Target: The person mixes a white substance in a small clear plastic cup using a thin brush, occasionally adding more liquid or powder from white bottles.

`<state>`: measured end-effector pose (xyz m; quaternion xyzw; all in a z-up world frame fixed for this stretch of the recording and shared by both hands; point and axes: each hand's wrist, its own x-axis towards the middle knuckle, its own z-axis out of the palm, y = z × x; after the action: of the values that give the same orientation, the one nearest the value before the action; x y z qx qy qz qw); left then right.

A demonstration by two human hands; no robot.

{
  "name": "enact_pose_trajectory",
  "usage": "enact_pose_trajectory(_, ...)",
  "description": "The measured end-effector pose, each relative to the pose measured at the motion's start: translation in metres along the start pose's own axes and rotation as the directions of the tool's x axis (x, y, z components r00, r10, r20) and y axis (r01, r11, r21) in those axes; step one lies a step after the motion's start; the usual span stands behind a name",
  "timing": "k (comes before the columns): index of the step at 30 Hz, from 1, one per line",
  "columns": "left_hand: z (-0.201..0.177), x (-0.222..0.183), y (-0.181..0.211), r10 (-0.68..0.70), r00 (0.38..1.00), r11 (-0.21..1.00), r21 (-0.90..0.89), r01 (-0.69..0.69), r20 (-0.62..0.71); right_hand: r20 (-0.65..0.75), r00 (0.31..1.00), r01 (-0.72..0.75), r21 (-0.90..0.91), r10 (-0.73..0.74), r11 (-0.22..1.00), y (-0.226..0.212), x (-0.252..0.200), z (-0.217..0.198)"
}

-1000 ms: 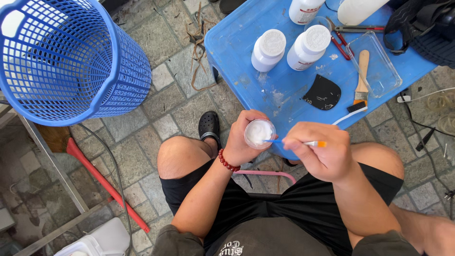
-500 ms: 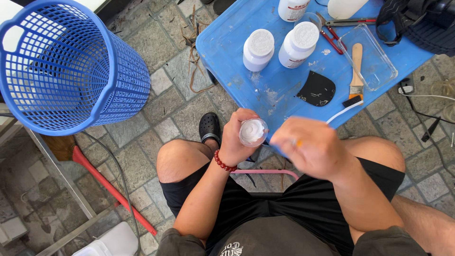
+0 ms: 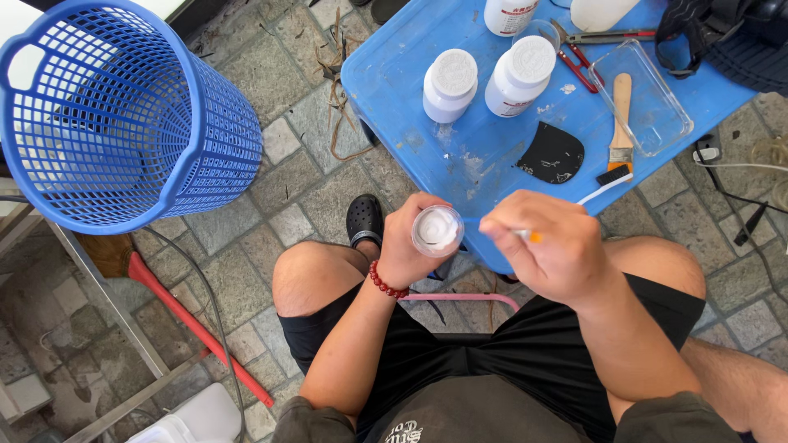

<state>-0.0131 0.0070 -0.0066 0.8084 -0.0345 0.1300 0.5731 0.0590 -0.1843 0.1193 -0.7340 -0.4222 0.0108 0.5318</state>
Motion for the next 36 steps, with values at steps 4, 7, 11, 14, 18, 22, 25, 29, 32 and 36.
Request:
enact_pose_trajectory(4, -0.004, 0.001, -0.003, -0.003, 1.000, 0.999, -0.046, 0.003, 0.009, 0.140, 0.987, 0.057, 0.171, -0.081, 0.984, -0.004, -0.001, 0.004)
enact_pose_trajectory(7, -0.004, -0.001, -0.002, -0.024, 1.000, 1.000, -0.003, 0.024, 0.003, -0.023, 0.999, -0.039, -0.141, 0.036, 0.989, -0.001, -0.001, -0.001)
enact_pose_trajectory(11, -0.002, 0.003, -0.001, -0.051, 0.998, 0.995, -0.087, 0.053, 0.026, 0.071, 0.994, 0.081, 0.085, -0.087, 0.993, 0.001, 0.000, 0.006)
enact_pose_trajectory(14, -0.005, 0.002, 0.000, -0.079, 0.997, 0.997, -0.018, 0.080, 0.024, 0.099, 0.994, 0.039, -0.035, -0.035, 0.999, 0.001, -0.001, -0.003)
enact_pose_trajectory(18, -0.001, 0.004, 0.004, 0.033, 0.999, 0.998, 0.060, -0.031, -0.027, 0.114, 0.993, 0.014, 0.054, -0.020, 0.998, -0.001, -0.001, 0.000)
enact_pose_trajectory(22, -0.001, 0.004, 0.011, 0.109, 0.992, 0.983, 0.158, -0.098, -0.060, -0.008, 0.994, -0.110, -0.199, 0.111, 0.974, 0.000, 0.002, -0.004)
enact_pose_trajectory(25, -0.001, 0.008, 0.014, 0.096, 0.993, 0.988, 0.125, -0.087, -0.063, 0.134, 0.986, 0.076, 0.151, -0.096, 0.986, -0.001, 0.003, 0.000)
enact_pose_trajectory(29, -0.007, 0.008, 0.017, 0.057, 0.994, 0.988, 0.151, -0.043, -0.089, 0.036, 0.998, 0.050, -0.040, -0.049, 0.998, 0.006, 0.003, -0.002)
enact_pose_trajectory(32, -0.012, 0.009, 0.017, 0.056, 0.992, 0.988, 0.146, -0.039, -0.116, -0.034, 0.997, 0.060, -0.075, -0.062, 0.995, 0.008, 0.000, 0.006)
enact_pose_trajectory(36, -0.017, 0.009, 0.016, 0.113, 0.982, 0.983, 0.163, -0.088, -0.148, -0.032, 0.999, 0.010, 0.070, -0.008, 0.998, 0.005, -0.007, 0.016)
